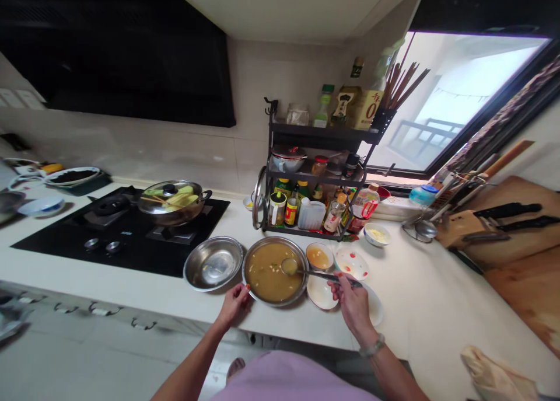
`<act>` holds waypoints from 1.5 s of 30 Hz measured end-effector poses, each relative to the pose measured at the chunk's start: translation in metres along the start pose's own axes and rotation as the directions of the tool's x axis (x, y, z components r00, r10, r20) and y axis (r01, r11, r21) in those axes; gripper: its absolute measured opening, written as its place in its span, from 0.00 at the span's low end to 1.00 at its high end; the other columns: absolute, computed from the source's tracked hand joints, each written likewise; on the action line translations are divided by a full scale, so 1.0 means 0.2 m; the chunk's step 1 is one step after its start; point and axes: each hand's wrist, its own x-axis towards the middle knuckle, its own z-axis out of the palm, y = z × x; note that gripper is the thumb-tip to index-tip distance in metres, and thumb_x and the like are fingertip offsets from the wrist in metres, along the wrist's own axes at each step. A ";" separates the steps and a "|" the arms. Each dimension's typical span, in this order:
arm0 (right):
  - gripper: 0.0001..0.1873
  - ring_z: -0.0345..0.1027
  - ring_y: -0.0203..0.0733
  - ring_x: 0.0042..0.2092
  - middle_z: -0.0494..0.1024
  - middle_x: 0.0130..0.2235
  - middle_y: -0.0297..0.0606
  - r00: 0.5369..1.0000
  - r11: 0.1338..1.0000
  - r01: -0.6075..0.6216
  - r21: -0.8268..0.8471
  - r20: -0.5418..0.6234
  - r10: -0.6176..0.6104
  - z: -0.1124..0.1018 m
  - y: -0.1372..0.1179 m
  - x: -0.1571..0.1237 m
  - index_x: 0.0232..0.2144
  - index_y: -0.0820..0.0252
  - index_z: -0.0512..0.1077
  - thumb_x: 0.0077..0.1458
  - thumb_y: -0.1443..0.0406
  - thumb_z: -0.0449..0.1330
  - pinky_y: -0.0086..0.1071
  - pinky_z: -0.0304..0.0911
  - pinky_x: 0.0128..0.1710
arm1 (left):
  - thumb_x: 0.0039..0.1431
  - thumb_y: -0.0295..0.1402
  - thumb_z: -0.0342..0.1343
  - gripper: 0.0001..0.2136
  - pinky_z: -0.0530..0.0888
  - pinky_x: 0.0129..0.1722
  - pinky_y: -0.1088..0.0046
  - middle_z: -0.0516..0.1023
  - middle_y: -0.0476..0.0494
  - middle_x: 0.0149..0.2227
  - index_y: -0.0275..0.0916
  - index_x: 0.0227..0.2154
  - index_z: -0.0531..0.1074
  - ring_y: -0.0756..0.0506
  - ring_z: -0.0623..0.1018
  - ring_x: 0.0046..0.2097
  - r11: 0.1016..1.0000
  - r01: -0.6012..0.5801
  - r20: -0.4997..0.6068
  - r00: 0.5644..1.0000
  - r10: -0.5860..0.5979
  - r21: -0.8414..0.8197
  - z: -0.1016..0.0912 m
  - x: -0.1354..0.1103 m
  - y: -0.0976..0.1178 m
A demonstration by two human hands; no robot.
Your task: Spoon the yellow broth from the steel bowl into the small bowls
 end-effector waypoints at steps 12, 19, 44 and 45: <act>0.19 0.67 0.38 0.21 0.76 0.22 0.39 0.983 0.991 0.130 -0.006 -0.127 -0.130 -0.16 -0.11 0.16 0.30 0.63 0.72 0.43 0.53 0.65 0.29 0.60 0.18 | 0.45 0.55 0.59 0.24 0.65 0.16 0.77 0.61 0.56 0.15 0.39 0.17 0.61 0.53 0.63 0.17 1.000 -0.013 0.018 1.000 0.013 0.003 -0.01 0.01 -0.02; 0.24 0.67 0.38 0.22 0.75 0.22 0.36 0.949 0.960 0.234 -0.156 -0.179 -0.261 -0.24 -0.05 0.20 0.35 0.65 0.72 0.46 0.50 0.65 0.32 0.65 0.21 | 0.45 0.55 0.60 0.24 0.66 0.17 0.76 0.61 0.56 0.15 0.38 0.18 0.61 0.53 0.64 0.17 1.000 -0.006 0.018 1.000 0.006 0.000 -0.01 0.01 -0.02; 0.21 0.64 0.36 0.20 0.72 0.23 0.34 0.938 0.901 0.314 -0.298 0.242 -0.247 -0.06 0.09 -0.05 0.38 0.61 0.75 0.53 0.50 0.58 0.30 0.65 0.19 | 0.43 0.56 0.60 0.25 0.64 0.16 0.77 0.61 0.56 0.15 0.39 0.16 0.61 0.53 0.63 0.17 1.000 -0.010 0.003 1.000 0.010 0.005 0.00 0.00 0.00; 0.22 0.64 0.36 0.20 0.72 0.23 0.34 0.941 0.906 0.297 -0.302 0.253 -0.224 -0.05 0.12 -0.05 0.38 0.61 0.75 0.53 0.49 0.58 0.30 0.65 0.19 | 0.44 0.55 0.60 0.24 0.64 0.16 0.77 0.61 0.56 0.15 0.39 0.17 0.61 0.53 0.63 0.17 1.000 -0.011 0.005 1.000 0.011 -0.001 0.00 0.00 0.00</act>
